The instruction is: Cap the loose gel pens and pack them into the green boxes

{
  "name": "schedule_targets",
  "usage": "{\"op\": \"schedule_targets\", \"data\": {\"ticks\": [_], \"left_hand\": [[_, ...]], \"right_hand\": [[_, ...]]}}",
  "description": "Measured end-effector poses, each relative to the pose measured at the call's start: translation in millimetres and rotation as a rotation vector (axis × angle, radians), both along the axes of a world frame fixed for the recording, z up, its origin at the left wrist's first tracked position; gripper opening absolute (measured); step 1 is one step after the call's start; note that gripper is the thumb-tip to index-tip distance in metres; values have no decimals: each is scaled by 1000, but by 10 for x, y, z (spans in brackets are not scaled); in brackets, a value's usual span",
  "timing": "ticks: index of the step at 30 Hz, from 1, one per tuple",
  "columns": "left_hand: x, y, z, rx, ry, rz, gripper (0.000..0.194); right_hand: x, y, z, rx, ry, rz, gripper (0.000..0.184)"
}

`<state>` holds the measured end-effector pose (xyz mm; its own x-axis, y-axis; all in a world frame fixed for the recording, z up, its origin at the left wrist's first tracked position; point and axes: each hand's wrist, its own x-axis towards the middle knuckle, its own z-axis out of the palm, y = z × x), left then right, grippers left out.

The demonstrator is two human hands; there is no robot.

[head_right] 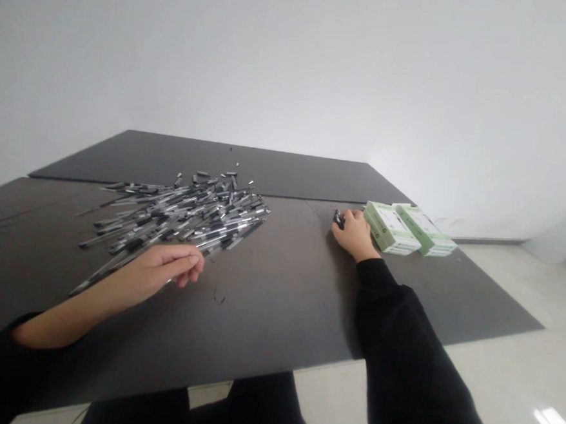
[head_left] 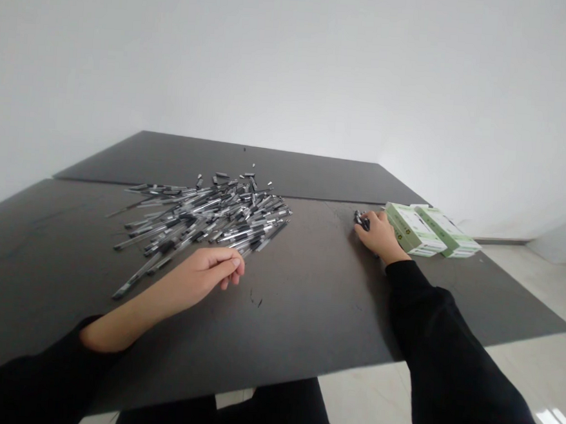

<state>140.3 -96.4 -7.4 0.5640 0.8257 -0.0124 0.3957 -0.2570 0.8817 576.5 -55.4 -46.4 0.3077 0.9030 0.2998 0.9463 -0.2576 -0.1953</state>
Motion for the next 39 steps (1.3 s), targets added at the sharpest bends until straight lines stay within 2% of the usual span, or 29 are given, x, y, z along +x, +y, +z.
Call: {"op": "schedule_targets", "data": {"ticks": [3, 8, 11, 15, 24, 28, 30, 33, 36, 38, 39], "left_hand": [[-9, 10, -12, 10, 9, 3, 35], [-3, 14, -7, 21, 23, -2, 34], [3, 11, 0, 19, 27, -10, 34], [-4, 10, -5, 18, 33, -9, 34], [-24, 25, -38, 27, 27, 1, 33], [-41, 34, -5, 40, 0, 9, 33], [-55, 47, 29, 49, -10, 23, 32], [-90, 97, 71, 86, -27, 74, 31], [-141, 181, 76, 129, -57, 211, 28], [-173, 233, 68, 178, -31, 322, 26], [-186, 251, 64, 202, -6, 360, 26]], "right_hand": [[11, 13, 25, -7, 27, 8, 30], [121, 56, 42, 49, 61, -31, 37], [173, 79, -1, 19, 67, -53, 43], [188, 101, -49, -15, 74, -67, 43], [210, 105, -39, -25, 64, -135, 43], [199, 116, -14, -4, 57, -151, 52], [189, 102, 12, -9, 63, -156, 49], [187, 54, 68, -20, 77, -137, 40], [140, 10, 142, 106, 17, -121, 42], [-23, -17, 190, 181, 3, -26, 38], [-170, -37, 209, 188, 24, 74, 35]]}}
